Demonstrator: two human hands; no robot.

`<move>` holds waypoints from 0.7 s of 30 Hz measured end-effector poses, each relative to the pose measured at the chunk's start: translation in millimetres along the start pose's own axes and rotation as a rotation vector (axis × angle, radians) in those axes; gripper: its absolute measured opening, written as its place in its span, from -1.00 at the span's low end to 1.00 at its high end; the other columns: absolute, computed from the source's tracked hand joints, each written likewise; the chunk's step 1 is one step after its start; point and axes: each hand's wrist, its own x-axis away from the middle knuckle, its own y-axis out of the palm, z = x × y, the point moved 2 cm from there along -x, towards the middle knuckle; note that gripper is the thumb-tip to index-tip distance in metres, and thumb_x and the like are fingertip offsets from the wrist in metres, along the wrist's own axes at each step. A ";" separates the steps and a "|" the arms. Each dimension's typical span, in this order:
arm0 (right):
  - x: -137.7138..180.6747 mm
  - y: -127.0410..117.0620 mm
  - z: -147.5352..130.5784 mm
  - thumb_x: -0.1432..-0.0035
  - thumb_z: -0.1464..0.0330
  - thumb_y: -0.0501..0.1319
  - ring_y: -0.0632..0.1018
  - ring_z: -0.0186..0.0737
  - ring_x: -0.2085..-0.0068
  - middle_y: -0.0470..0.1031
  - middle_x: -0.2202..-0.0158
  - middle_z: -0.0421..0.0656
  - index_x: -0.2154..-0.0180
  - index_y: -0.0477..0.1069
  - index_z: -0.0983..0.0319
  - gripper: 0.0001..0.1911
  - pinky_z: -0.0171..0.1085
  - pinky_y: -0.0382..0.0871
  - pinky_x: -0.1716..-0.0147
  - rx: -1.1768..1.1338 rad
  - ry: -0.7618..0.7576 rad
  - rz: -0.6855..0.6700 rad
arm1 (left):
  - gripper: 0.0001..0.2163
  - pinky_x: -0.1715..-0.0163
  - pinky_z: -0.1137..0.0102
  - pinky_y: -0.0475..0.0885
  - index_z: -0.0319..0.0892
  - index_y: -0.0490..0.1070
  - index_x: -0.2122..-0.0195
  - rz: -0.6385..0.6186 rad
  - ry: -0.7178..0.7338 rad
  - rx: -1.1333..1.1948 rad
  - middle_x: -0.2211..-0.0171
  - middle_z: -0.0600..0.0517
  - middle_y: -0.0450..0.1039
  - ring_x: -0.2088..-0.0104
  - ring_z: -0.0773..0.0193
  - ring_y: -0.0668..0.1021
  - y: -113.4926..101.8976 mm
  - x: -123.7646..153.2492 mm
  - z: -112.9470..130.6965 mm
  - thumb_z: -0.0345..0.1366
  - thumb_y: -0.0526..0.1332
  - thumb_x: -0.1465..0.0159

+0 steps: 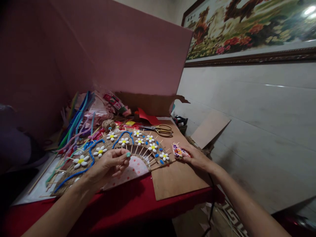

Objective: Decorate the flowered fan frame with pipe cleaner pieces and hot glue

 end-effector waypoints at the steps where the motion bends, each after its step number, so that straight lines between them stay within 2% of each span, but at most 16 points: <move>1: -1.3 -1.5 0.2 -0.09 0.26 0.13 0.44 -0.07 0.08 0.43 0.09 -0.03 -0.02 0.35 0.25 -0.56 -0.16 0.28 0.07 0.002 -0.004 0.017 | -0.82 0.80 0.64 0.05 -0.27 0.35 0.42 0.003 0.001 -0.001 0.59 0.10 0.29 0.69 0.55 0.24 -0.5 0.0 -0.2 -0.29 0.32 -0.06; 5: -8.9 -4.9 4.2 -0.11 0.29 0.10 0.46 -0.10 0.22 0.44 0.24 -0.05 -0.01 0.37 0.28 -0.57 -0.16 0.32 0.18 0.023 0.009 0.070 | -0.82 0.80 0.64 0.06 -0.27 0.36 0.42 -0.010 0.002 -0.003 0.59 0.10 0.30 0.69 0.55 0.24 -2.4 0.0 -0.9 -0.29 0.32 -0.06; 7: -12.3 -4.1 7.3 -0.08 0.32 0.11 0.46 -0.10 0.23 0.44 0.25 -0.05 -0.01 0.38 0.28 -0.57 -0.15 0.32 0.19 0.021 0.013 0.055 | -0.82 0.80 0.64 0.06 -0.27 0.36 0.43 -0.016 0.007 -0.002 0.60 0.10 0.30 0.69 0.55 0.24 -2.9 0.1 -0.3 -0.30 0.33 -0.05; 12: -11.0 -3.5 11.1 0.01 0.39 0.15 0.41 -0.04 0.03 0.38 0.03 0.00 -0.10 0.26 0.29 -0.42 -0.13 0.25 0.03 0.006 -0.013 -0.011 | -0.81 0.80 0.65 0.06 -0.27 0.36 0.42 0.000 0.016 0.009 0.60 0.11 0.31 0.70 0.56 0.24 -2.5 0.2 1.1 -0.30 0.34 -0.04; 14: -7.8 -6.3 7.8 0.03 0.38 0.18 0.39 -0.02 0.00 0.35 0.00 0.03 -0.13 0.21 0.32 -0.37 -0.13 0.25 0.01 0.041 0.007 0.005 | -0.80 0.79 0.64 0.07 -0.28 0.37 0.42 0.004 0.019 0.006 0.60 0.11 0.31 0.69 0.55 0.26 -2.1 -0.4 0.6 -0.30 0.35 -0.03; 16: -4.8 -10.9 -2.5 0.00 0.35 0.17 0.41 0.01 0.03 0.36 0.04 0.05 -0.11 0.23 0.34 -0.41 -0.10 0.27 0.03 0.106 0.040 0.090 | -0.79 0.79 0.64 0.07 -0.28 0.37 0.43 0.016 0.030 0.002 0.60 0.11 0.31 0.69 0.55 0.26 -1.9 -1.2 0.9 -0.29 0.36 -0.02; 18: -2.3 -15.9 -23.8 -0.09 0.33 0.12 0.39 0.02 0.03 0.36 0.06 0.06 -0.06 0.28 0.32 -0.52 -0.04 0.25 0.03 0.179 0.017 0.262 | -0.78 0.78 0.65 0.08 -0.29 0.38 0.43 0.054 0.050 0.001 0.60 0.10 0.32 0.69 0.55 0.27 -2.1 -0.8 4.3 -0.28 0.36 0.00; 20: 0.0 -17.2 -56.4 -0.14 0.36 0.07 0.38 0.01 0.04 0.37 0.09 0.06 0.02 0.34 0.32 -0.63 -0.04 0.24 0.04 0.205 -0.090 0.410 | -0.77 0.77 0.65 0.10 -0.28 0.38 0.42 0.111 0.086 0.011 0.61 0.11 0.33 0.70 0.56 0.28 -1.8 3.1 12.8 -0.28 0.37 0.01; 21: 0.6 -15.2 -75.6 -0.15 0.39 0.06 0.39 -0.01 0.04 0.38 0.10 0.04 0.05 0.36 0.30 -0.67 -0.06 0.25 0.05 0.177 -0.163 0.415 | -0.77 0.77 0.66 0.11 -0.27 0.37 0.42 0.147 0.112 0.018 0.61 0.11 0.34 0.70 0.57 0.28 -1.4 7.1 19.1 -0.29 0.38 0.02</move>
